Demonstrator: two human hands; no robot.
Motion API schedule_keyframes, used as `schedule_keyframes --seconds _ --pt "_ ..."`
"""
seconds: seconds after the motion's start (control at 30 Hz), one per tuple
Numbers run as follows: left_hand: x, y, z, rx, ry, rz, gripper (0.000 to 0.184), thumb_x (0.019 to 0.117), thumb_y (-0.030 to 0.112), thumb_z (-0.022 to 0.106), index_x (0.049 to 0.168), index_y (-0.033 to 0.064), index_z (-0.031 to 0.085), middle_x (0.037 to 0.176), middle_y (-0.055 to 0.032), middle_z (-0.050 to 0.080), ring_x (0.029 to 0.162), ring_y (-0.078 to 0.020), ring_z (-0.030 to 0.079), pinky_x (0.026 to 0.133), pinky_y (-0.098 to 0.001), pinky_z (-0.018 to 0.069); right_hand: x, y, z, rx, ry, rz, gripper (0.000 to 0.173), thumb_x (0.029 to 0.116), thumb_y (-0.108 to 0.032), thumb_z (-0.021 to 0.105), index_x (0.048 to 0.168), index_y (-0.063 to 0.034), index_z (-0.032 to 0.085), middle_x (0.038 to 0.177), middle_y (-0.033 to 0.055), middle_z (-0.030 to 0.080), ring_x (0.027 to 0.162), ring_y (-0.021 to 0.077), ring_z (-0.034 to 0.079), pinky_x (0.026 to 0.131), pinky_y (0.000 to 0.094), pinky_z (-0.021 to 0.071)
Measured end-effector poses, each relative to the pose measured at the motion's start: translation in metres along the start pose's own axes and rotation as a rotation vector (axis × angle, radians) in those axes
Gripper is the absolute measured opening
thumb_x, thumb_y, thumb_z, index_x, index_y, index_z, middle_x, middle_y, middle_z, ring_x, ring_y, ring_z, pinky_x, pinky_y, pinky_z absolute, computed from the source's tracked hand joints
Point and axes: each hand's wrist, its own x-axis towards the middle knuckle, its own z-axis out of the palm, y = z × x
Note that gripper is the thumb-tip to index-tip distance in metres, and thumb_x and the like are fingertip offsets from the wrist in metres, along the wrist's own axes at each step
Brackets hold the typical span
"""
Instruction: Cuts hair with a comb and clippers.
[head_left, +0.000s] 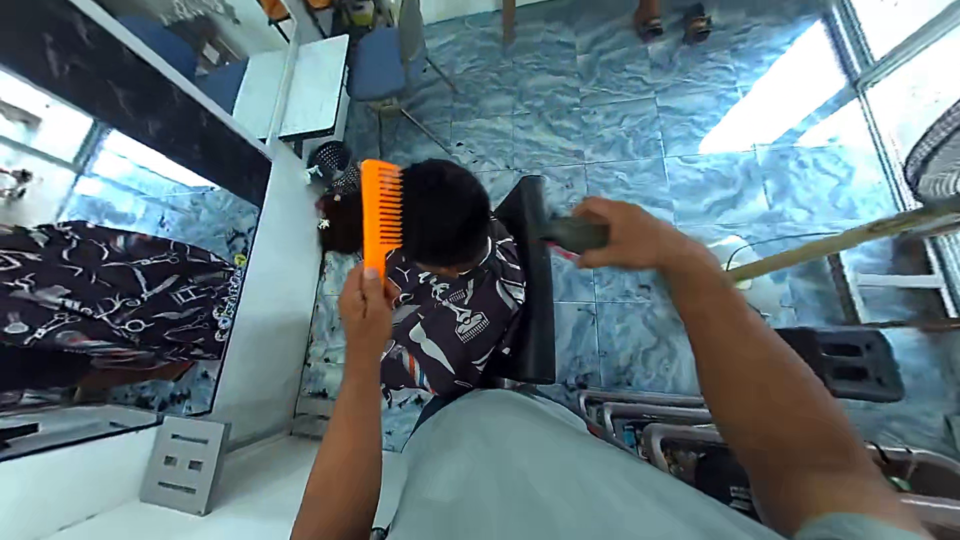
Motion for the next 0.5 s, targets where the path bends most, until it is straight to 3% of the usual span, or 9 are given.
schedule_keyframes --seconds 0.03,0.07,0.13,0.2,0.27,0.33,0.43,0.5 --pt "0.009 -0.006 0.006 -0.028 -0.038 0.037 0.043 0.1125 0.026 0.034 0.121 -0.0074 0.059 0.078 -0.0095 0.067 0.063 -0.0146 0.063 0.062 -0.0355 0.0579 -0.029 0.017 0.010 0.310 0.051 0.109 0.067 0.0772 -0.017 0.081 0.137 -0.0057 0.052 0.106 0.0161 0.070 0.081 0.0282 0.072 0.071 0.0480 0.0633" --pt "0.016 -0.016 0.011 -0.041 -0.092 0.094 0.041 0.1124 0.026 0.037 0.119 -0.0056 0.062 0.077 -0.0090 0.067 0.062 -0.0146 0.063 0.060 -0.0354 0.0581 -0.058 0.036 0.028 0.619 0.122 0.195 0.069 0.0775 -0.030 0.079 0.138 -0.0135 0.049 0.103 0.0099 0.071 0.070 0.0227 0.070 0.061 0.0411 0.0628" --pt "0.027 -0.037 0.014 0.012 -0.236 0.272 0.039 0.1105 0.025 0.041 0.115 -0.0041 0.066 0.077 -0.0108 0.068 0.064 -0.0178 0.065 0.062 -0.0393 0.0587 -0.113 0.057 0.079 1.067 0.344 0.278 0.070 0.0735 -0.055 0.082 0.128 -0.0215 0.055 0.094 -0.0008 0.070 0.060 0.0128 0.065 0.051 0.0320 0.0584" --pt "0.030 -0.057 0.008 0.140 -0.382 0.475 0.039 0.1084 0.029 0.046 0.118 0.0026 0.072 0.092 -0.0137 0.073 0.084 -0.0250 0.071 0.080 -0.0485 0.0591 -0.153 0.051 0.136 1.275 0.564 0.358 0.059 0.0781 -0.057 0.080 0.118 -0.0189 0.060 0.091 -0.0025 0.072 0.061 0.0101 0.066 0.051 0.0297 0.0587" --pt "0.024 -0.074 0.011 0.227 -0.449 0.649 0.039 0.1046 0.041 0.052 0.119 0.0133 0.076 0.092 -0.0107 0.073 0.086 -0.0268 0.069 0.080 -0.0508 0.0543 -0.180 0.042 0.186 1.316 0.668 0.478 0.041 0.0960 -0.048 0.062 0.120 -0.0156 0.056 0.094 0.0007 0.071 0.064 0.0127 0.067 0.055 0.0328 0.0607" --pt "0.010 -0.088 0.021 0.247 -0.490 0.732 0.040 0.1024 0.047 0.056 0.122 0.0175 0.075 0.090 -0.0073 0.069 0.086 -0.0248 0.065 0.082 -0.0494 0.0500 -0.186 0.030 0.219 1.250 0.702 0.591 0.037 0.1050 -0.042 0.043 0.127 -0.0122 0.048 0.094 0.0046 0.070 0.063 0.0155 0.067 0.052 0.0340 0.0605" --pt "-0.006 -0.112 0.034 0.183 -0.385 0.743 0.034 0.0977 0.039 0.068 0.120 0.0153 0.075 0.089 -0.0070 0.069 0.087 -0.0243 0.064 0.091 -0.0509 0.0448 -0.163 -0.007 0.234 1.086 0.743 0.637 0.040 0.1015 -0.035 0.044 0.133 -0.0095 0.043 0.094 0.0067 0.068 0.064 0.0180 0.068 0.053 0.0351 0.0605" --pt "-0.002 -0.127 0.036 0.171 -0.241 0.733 0.031 0.0953 0.035 0.072 0.118 0.0145 0.076 0.088 -0.0078 0.071 0.085 -0.0253 0.064 0.096 -0.0524 0.0435 -0.135 -0.038 0.229 0.889 0.749 0.611 0.044 0.1005 -0.025 0.052 0.139 -0.0060 0.045 0.100 0.0097 0.068 0.073 0.0209 0.070 0.064 0.0390 0.0632"
